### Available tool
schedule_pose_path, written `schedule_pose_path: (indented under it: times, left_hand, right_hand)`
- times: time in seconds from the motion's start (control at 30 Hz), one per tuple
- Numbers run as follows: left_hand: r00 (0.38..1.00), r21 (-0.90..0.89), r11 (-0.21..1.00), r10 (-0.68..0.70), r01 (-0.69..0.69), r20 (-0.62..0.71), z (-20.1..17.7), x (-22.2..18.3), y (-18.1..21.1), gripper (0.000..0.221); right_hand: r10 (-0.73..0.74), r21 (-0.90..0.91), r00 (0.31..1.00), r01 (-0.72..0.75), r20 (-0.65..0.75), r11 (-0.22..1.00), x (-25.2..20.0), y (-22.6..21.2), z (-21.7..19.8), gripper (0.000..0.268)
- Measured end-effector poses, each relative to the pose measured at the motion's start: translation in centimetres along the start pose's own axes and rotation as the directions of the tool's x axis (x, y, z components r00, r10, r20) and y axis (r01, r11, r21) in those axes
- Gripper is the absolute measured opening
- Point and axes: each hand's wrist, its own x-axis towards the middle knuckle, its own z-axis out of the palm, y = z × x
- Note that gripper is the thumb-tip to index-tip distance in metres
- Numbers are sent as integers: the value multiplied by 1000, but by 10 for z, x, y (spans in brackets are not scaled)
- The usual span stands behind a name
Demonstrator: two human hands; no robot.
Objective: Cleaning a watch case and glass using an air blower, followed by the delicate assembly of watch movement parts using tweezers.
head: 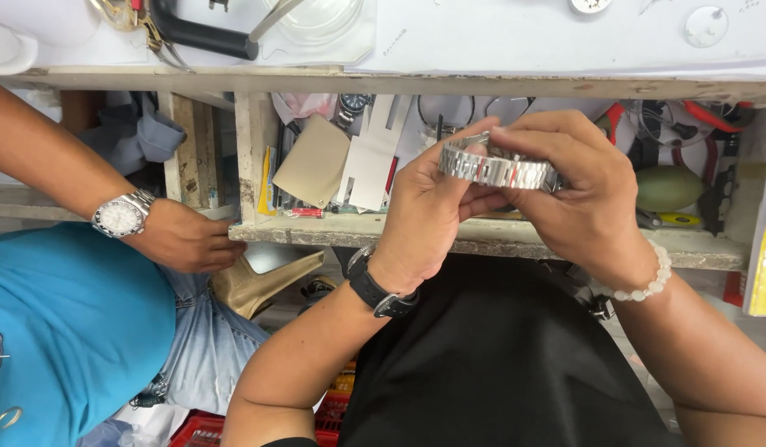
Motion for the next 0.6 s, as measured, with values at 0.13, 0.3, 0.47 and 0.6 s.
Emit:
schedule_pose_path:
  times: [0.13, 0.3, 0.47, 0.6]
  left_hand:
    - [999, -61, 997, -46, 44, -27, -3, 3, -9, 49]
    - [1000, -81, 997, -1, 2, 13, 3, -1, -12, 53]
    - [998, -110, 992, 61, -58, 30, 6, -3, -18, 57]
    - [999, -67, 998, 17, -19, -28, 8, -3, -15, 53]
  right_hand:
    - [149, 9, 984, -150, 93, 989, 3, -2, -4, 30]
    - [269, 9, 963, -269, 6, 963, 2, 0, 2, 42]
    - [321, 117, 943, -310, -87, 943, 1, 4, 11, 13]
    - [354, 146, 929, -337, -110, 930, 1, 3, 13, 11]
